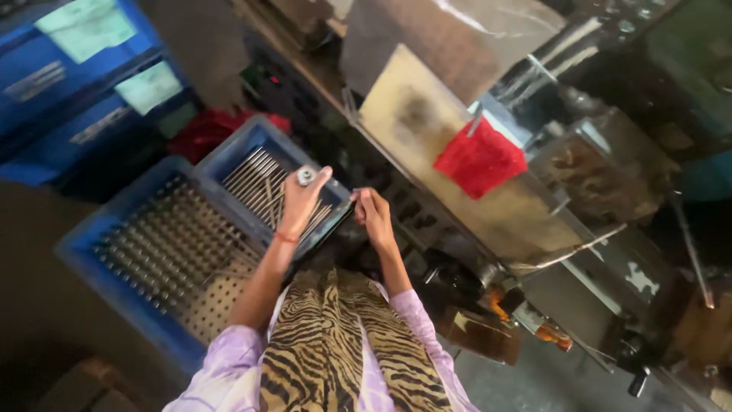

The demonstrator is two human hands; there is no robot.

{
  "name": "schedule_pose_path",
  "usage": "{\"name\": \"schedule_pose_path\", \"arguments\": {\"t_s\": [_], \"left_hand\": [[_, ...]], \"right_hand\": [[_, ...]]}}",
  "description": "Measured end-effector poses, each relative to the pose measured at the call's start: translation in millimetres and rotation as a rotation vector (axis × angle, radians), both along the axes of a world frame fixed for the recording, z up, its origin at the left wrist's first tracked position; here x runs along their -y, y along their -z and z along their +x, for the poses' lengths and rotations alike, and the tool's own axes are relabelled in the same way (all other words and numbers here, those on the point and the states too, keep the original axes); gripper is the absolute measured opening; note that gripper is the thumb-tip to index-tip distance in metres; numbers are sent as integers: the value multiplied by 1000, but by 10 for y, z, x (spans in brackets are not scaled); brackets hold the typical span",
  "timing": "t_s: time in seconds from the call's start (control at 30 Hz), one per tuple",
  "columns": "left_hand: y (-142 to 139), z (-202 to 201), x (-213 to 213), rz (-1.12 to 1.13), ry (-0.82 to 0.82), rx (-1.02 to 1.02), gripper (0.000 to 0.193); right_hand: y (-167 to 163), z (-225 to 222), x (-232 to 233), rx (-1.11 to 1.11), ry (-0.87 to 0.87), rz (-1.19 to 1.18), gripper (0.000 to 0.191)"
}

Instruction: The person repeatedly picks metal rods from a blue bin, presses each rod against a rotating grinding wheel while holding a lever, and returns the rod to the bin. The cycle continues throughout the clip.

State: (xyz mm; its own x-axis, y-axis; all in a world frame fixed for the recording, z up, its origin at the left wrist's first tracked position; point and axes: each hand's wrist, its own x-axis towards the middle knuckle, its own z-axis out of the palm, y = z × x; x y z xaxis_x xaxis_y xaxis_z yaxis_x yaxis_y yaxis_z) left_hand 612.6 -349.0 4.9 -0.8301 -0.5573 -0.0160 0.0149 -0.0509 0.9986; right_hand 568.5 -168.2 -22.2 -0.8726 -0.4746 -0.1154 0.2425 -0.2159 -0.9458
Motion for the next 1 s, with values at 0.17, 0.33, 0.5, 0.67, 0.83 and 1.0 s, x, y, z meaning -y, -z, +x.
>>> {"name": "schedule_pose_path", "arguments": {"t_s": [0.17,0.33,0.5,0.67,0.83,1.0], "left_hand": [[149,207,-23,201,50,-85,36],[237,382,51,183,-14,-169,45],[261,557,147,-14,-92,-273,46],[313,678,192,-52,-107,-295,46],[304,729,220,35,-163,-304,45],[297,896,427,-631,-159,-449,45]], "right_hand": [[178,265,368,-112,-46,-20,35],[217,458,505,-73,84,-129,37],[90,622,569,-27,43,-31,35],[44,769,691,88,-15,-164,33],[35,814,752,66,-23,-114,31],[-32,784,713,132,-50,146,31]]}}
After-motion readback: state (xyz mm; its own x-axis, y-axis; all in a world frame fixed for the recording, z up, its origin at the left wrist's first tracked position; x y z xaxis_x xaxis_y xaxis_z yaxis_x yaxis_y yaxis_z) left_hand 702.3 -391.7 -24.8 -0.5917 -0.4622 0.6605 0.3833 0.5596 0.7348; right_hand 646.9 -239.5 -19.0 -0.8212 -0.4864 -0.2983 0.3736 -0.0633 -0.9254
